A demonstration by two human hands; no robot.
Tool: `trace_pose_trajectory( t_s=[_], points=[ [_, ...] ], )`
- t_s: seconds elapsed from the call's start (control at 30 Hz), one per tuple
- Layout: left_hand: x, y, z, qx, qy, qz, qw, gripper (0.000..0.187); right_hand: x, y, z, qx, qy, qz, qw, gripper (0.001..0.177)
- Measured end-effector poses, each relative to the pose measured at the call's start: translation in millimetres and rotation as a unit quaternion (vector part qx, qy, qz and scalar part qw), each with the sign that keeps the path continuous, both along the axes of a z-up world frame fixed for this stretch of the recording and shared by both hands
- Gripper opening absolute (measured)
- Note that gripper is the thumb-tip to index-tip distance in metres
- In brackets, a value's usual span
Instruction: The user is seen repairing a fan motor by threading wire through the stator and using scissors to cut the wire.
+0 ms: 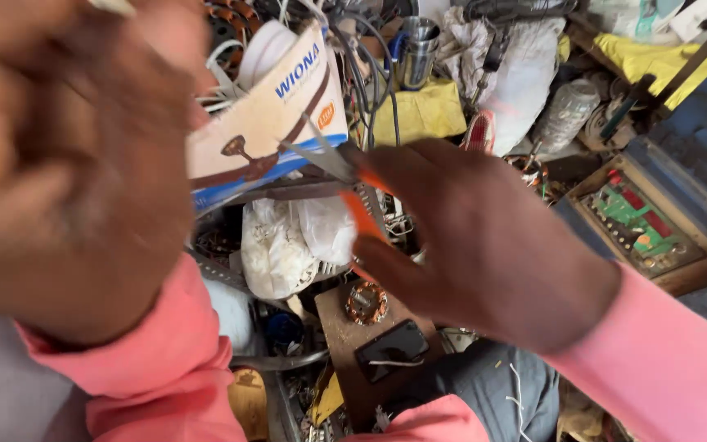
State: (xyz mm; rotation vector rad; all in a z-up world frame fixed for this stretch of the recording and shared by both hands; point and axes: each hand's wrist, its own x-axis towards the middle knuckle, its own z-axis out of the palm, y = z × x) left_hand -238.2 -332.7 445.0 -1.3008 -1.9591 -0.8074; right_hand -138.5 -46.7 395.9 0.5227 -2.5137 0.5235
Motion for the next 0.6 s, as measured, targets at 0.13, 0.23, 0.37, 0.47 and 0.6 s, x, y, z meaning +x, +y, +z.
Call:
trace_pose_trajectory(
  t_s=[0.13,0.23,0.37,0.47,0.6],
  points=[
    [19.1,58.2,23.7,0.007,-0.004,-0.007,1.000,0.018,-53.1,-23.3,5.2,-0.019,0.048,0.073,0.996,0.051],
    [8.0,53.7,38.8,-0.109,0.083,-0.124,0.983,0.024,-81.9,-36.4,-6.2,-0.018,0.056,0.125,0.990,0.047],
    [-0.1,45.8,37.0,-0.127,0.009,-0.140,0.982,0.027,-103.5,-39.9,-13.5,-0.020,0.060,0.140,0.988,0.044],
    [-5.3,42.2,33.6,-0.144,-0.063,-0.162,0.974,0.029,-118.0,-37.1,-19.2,-0.053,0.041,0.122,0.990,0.043],
    [-6.1,37.4,27.9,-0.167,-0.170,-0.196,0.951,0.034,-126.5,-35.2,-28.3,-0.068,0.057,0.123,0.988,0.045]
  ],
)
